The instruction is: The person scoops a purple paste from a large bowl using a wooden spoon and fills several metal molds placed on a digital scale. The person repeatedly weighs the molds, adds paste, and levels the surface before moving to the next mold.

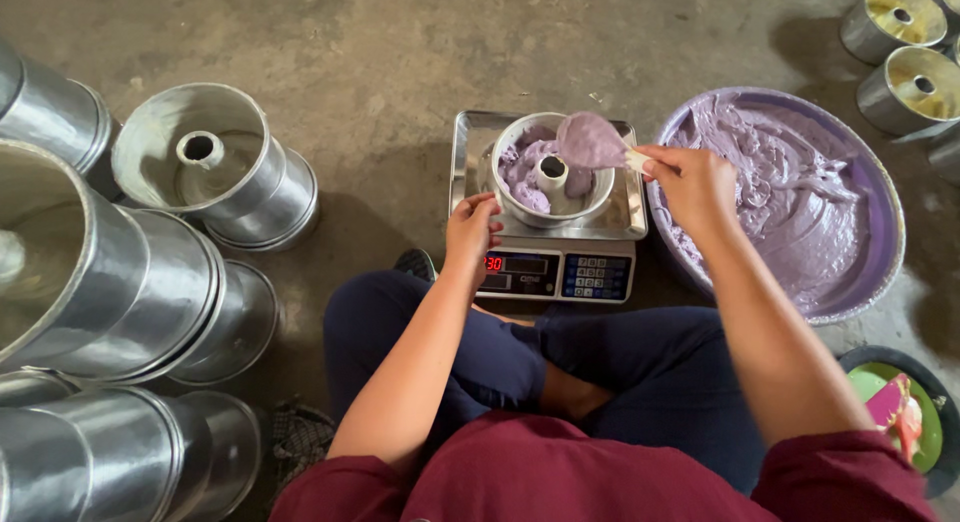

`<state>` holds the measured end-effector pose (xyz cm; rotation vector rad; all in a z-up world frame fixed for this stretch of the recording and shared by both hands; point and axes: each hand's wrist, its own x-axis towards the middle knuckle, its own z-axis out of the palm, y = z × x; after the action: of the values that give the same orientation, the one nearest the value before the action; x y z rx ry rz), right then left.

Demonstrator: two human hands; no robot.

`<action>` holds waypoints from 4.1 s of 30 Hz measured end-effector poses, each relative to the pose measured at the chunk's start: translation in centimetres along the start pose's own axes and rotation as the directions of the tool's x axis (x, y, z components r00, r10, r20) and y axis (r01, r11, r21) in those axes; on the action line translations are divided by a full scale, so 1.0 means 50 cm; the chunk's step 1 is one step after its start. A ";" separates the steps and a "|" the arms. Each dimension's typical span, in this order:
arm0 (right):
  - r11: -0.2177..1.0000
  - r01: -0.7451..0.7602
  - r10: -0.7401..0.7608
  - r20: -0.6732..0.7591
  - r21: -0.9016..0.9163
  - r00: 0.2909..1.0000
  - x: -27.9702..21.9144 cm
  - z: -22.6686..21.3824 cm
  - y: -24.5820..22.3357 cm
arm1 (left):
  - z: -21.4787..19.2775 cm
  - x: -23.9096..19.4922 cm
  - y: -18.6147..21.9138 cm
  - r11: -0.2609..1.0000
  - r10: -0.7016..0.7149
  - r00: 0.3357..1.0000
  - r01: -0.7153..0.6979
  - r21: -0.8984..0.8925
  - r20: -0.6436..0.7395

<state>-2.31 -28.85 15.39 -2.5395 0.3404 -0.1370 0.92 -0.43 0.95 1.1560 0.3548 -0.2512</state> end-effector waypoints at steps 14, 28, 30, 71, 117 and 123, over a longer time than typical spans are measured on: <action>0.871 0.339 -0.358 0.012 -0.356 0.933 0.116 -0.041 -0.047 | -0.005 0.114 -0.100 0.999 0.037 0.998 -0.036 0.007 -0.057; 0.897 -0.222 0.161 -0.186 -0.381 0.969 0.021 0.095 0.413 | 0.115 -0.035 -0.129 0.956 -0.291 0.944 0.281 0.088 0.152; 0.936 -0.345 0.352 -0.113 0.071 0.929 0.017 0.078 0.416 | 0.094 -0.029 -0.122 0.964 -0.262 0.959 0.254 0.080 0.105; 0.565 0.614 -0.446 0.422 -0.551 0.789 0.188 0.181 -0.154 | 0.044 0.146 -0.130 0.997 0.034 0.999 -0.033 -0.073 0.010; 0.626 0.575 -0.560 0.210 -0.527 0.802 0.281 0.119 -0.151 | -0.062 0.226 -0.041 0.831 0.237 0.971 -0.182 0.525 -0.039; 0.673 0.390 -0.445 0.077 -0.628 0.892 0.280 0.218 -0.148 | -0.045 0.286 0.003 0.707 0.224 0.974 -0.194 0.680 0.046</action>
<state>14.59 -20.92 10.74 -3.2618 -0.2375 -0.3577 13.76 1.53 -5.44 1.9288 0.1544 -0.1566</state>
